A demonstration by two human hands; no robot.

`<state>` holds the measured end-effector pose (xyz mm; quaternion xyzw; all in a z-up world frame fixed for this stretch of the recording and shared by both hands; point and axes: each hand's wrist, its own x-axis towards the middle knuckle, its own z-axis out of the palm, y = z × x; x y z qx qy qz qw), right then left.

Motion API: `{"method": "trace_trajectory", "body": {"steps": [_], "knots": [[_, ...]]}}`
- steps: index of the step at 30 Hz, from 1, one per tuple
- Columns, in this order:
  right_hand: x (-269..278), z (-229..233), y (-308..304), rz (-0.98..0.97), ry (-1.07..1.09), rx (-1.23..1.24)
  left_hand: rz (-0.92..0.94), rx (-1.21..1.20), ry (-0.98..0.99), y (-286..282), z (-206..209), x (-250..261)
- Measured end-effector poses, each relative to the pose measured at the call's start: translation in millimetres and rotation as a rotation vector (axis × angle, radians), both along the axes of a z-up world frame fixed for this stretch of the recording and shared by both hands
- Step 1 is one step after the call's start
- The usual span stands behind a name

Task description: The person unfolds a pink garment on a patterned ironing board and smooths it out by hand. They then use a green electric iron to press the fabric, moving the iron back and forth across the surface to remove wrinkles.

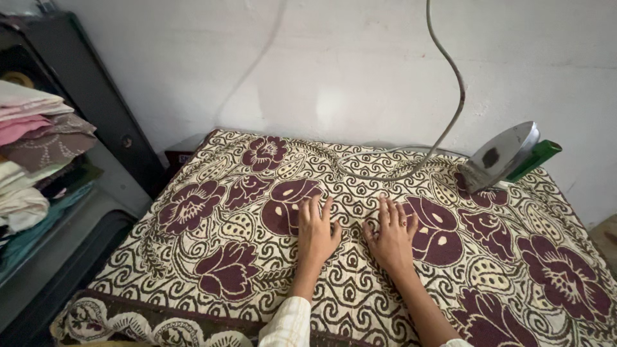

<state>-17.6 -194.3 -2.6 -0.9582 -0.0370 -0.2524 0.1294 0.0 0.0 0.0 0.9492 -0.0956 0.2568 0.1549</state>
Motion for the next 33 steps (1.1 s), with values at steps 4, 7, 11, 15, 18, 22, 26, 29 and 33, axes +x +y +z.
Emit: {"method": "trace_trajectory", "body": {"steps": [4, 7, 11, 15, 18, 22, 26, 29, 33], "knots": [[-6, 3, 2, -0.020, -0.042, -0.121, -0.034, -0.073, 0.127, -1, 19, -12], [-9, 10, 3, 0.039, -0.054, -0.011, -0.061, -0.082, 0.013, -1, 24, -15], [-11, 11, 2, 0.055, -0.073, -0.011, -0.100, -0.094, -0.071, 0, 25, -18], [-9, 8, 0, 0.042, -0.077, -0.044, -0.098, -0.086, -0.083, 1, 26, -19], [-10, 7, 1, 0.051, -0.099, -0.039, -0.098, -0.085, -0.081, 0, 26, -19], [-11, 8, 1, 0.043, -0.088, -0.028, -0.097, -0.070, -0.062, 1, 23, -17], [-10, 6, 1, 0.028, -0.111, -0.059, -0.096, -0.043, -0.049, 1, 18, -13], [-6, 5, 1, 0.031, -0.138, -0.117, -0.116, -0.039, -0.082, 0, 17, -11], [-5, 6, 1, -0.001, -0.018, -0.161, -0.079, 0.024, -0.042, 1, 22, -11]]}}
